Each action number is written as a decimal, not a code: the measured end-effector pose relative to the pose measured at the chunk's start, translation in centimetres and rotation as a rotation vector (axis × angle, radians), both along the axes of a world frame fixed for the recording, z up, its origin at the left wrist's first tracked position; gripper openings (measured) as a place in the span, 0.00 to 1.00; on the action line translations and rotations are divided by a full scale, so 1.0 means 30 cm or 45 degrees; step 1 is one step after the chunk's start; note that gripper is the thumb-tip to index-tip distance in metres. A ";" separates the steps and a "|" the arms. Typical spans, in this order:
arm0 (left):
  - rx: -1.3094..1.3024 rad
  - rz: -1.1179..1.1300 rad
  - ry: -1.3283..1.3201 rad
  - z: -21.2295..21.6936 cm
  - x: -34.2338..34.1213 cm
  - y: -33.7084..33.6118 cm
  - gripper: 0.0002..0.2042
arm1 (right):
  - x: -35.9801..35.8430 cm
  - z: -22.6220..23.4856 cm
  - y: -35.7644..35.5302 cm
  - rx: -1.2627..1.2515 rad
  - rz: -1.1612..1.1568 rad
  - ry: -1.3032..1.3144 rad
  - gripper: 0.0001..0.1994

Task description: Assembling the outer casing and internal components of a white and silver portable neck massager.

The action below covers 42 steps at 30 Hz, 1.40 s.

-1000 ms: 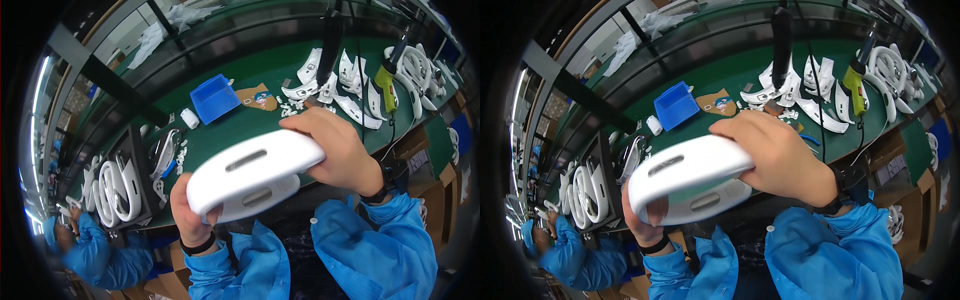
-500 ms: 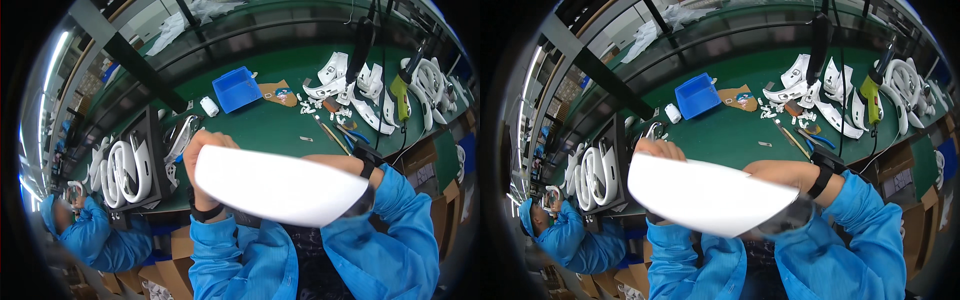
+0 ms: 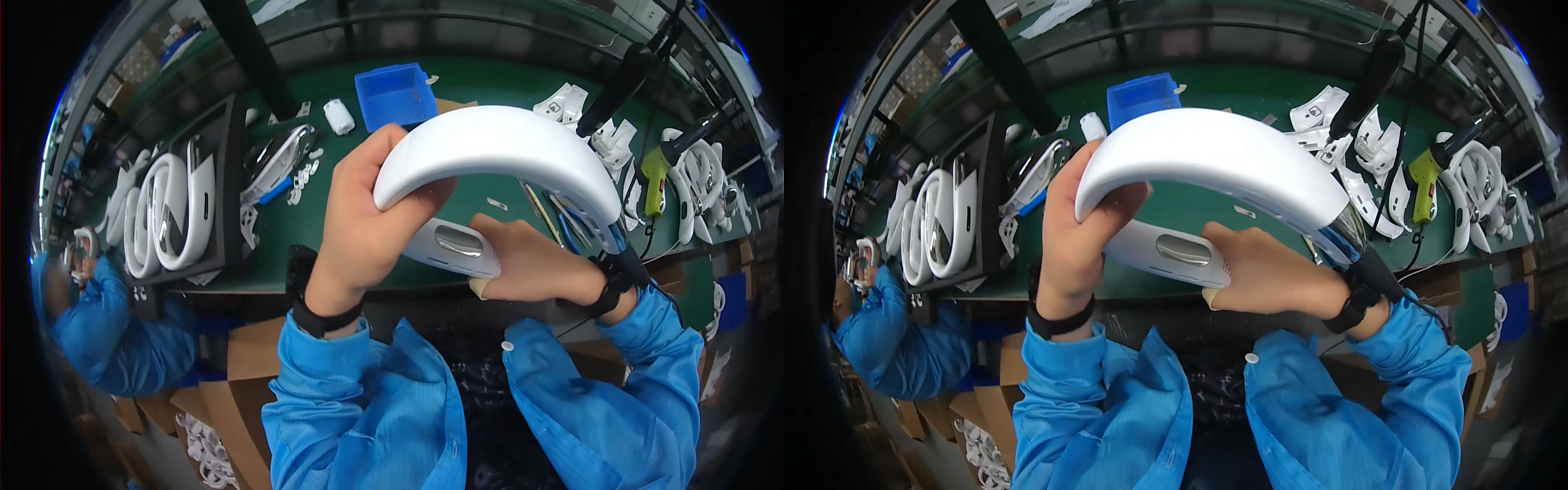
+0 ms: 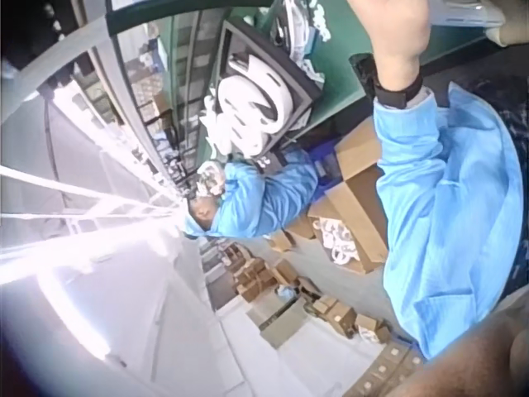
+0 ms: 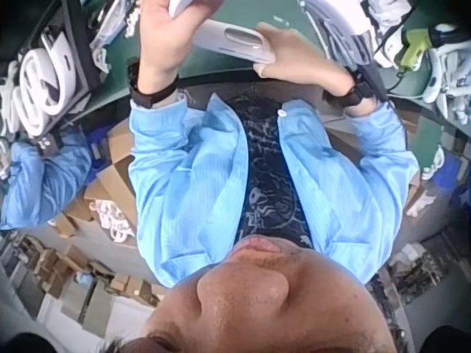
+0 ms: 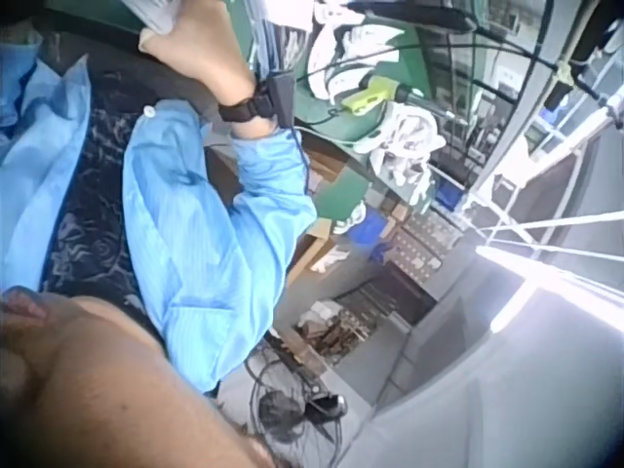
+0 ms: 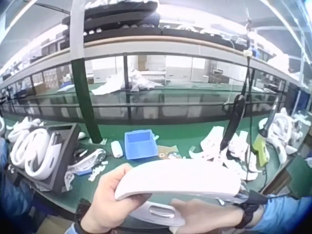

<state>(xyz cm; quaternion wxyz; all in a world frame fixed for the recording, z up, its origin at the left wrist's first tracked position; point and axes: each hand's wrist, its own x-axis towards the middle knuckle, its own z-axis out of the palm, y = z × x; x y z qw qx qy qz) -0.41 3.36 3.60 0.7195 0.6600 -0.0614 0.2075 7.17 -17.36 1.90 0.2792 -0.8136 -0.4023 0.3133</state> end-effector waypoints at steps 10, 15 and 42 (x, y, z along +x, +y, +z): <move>-0.092 0.201 0.026 -0.034 -0.004 -0.046 0.05 | 0.004 -0.107 0.022 0.028 0.025 -0.403 0.28; -0.152 0.454 0.014 -0.072 0.008 -0.046 0.04 | 0.044 -0.172 0.050 0.103 -0.043 -0.590 0.26; 0.363 0.014 -0.230 -0.031 -0.067 0.051 0.07 | 0.037 -0.040 -0.096 0.317 0.320 -1.106 0.34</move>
